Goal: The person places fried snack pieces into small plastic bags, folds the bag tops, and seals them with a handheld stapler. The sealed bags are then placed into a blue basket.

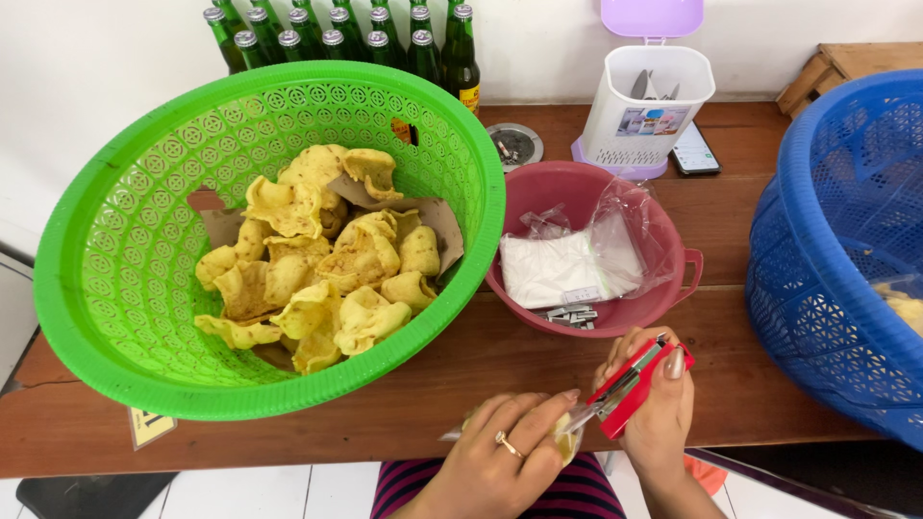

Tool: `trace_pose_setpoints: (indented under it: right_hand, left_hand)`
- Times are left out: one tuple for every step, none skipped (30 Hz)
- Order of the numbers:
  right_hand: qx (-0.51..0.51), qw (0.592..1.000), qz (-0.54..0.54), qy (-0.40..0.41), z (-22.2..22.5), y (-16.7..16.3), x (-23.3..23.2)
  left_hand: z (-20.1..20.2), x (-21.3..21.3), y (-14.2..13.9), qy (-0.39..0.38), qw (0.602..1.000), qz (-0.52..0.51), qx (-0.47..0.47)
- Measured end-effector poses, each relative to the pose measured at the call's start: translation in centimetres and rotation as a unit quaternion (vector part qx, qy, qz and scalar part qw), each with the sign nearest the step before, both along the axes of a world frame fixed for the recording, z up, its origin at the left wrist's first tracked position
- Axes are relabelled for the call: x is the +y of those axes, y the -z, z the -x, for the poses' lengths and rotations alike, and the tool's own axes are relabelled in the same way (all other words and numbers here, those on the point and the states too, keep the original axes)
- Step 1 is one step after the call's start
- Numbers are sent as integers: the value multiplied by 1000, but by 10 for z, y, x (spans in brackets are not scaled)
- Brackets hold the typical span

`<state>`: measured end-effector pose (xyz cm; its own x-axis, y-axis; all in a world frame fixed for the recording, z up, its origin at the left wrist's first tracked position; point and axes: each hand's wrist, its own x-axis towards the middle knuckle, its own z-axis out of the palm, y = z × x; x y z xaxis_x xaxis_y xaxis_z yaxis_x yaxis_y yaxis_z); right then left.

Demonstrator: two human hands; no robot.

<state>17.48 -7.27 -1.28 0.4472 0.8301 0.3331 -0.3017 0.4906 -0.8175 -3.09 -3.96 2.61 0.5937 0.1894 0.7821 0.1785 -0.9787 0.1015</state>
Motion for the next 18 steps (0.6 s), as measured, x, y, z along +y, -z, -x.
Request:
trace_pose_setpoints:
  right_hand:
    - [2, 1000, -2, 1, 0, 0, 1]
    - [5, 1000, -2, 2, 0, 0, 2]
    - [8, 1000, -3, 4, 0, 1, 3]
    - [11, 1000, -4, 6, 0, 1, 4]
    - [9, 1000, -4, 9, 0, 0, 4]
    - [8, 1000, -3, 12, 0, 0, 5]
    - [6, 1000, -2, 14, 1, 0, 5]
    - [-3, 1000, 2, 21, 1, 0, 5]
    - [-12, 1000, 6, 28, 1, -1, 6]
    - [-21, 999, 10, 36, 1, -1, 6]
    - [-20, 999, 20, 37, 1, -2, 6]
    - [-19, 999, 30, 39, 0, -2, 6]
    - [-18, 998, 39, 40, 0, -3, 6]
    - [-17, 998, 35, 39, 0, -3, 7]
    - [-15, 999, 31, 38, 0, -3, 8]
    - [-13, 999, 28, 37, -1, -3, 8]
    - [-8, 999, 27, 31, -1, -3, 9]
    - [-3, 999, 26, 25, -2, -2, 9]
  left_hand:
    - [0, 0, 0, -1, 1000, 0, -1]
    - [-1, 0, 0, -2, 1000, 0, -1]
    - [-1, -1, 0, 0, 1000, 1, -1]
    - [-2, -1, 1, 2, 1000, 2, -2]
    - [-2, -1, 1, 4, 1000, 3, -3]
    - [-3, -1, 1, 6, 1000, 7, -1]
    - [-3, -1, 1, 8, 1000, 11, 0]
    - [-3, -2, 2, 10, 1000, 15, 2]
    - [-3, -1, 2, 11, 1000, 17, 4]
    - [-4, -1, 2, 12, 1000, 18, 7]
    - [-3, -1, 3, 13, 1000, 20, 10]
    - [-4, -1, 3, 15, 1000, 20, 11]
    - [-4, -1, 3, 17, 1000, 20, 13]
    - [-5, -1, 4, 18, 1000, 19, 14]
    - [-5, -1, 5, 16, 1000, 17, 13]
    - [-5, -1, 5, 14, 1000, 15, 12]
    - [-6, -1, 6, 12, 1000, 13, 11]
    - [-6, -1, 6, 12, 1000, 15, 11]
